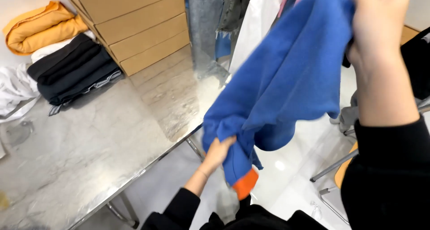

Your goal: Hanging various items of clothing on a garment rack using hangers.

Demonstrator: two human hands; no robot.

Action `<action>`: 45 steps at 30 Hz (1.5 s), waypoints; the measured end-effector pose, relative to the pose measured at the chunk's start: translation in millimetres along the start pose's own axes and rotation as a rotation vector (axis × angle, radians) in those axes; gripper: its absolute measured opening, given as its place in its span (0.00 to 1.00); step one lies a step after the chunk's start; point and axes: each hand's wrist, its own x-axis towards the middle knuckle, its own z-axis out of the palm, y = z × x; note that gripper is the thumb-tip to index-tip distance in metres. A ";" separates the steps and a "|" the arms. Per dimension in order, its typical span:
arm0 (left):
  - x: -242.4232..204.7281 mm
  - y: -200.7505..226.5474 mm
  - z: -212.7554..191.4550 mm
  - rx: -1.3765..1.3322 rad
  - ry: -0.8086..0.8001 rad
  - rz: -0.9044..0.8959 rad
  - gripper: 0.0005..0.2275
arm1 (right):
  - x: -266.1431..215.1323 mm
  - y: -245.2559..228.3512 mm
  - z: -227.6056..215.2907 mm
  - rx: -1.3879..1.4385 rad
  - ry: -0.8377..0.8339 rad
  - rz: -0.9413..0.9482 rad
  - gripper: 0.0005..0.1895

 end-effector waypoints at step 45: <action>-100.3 213.6 -44.0 0.267 0.027 0.837 0.16 | -200.1 -59.2 -16.9 -0.662 -0.685 0.201 0.59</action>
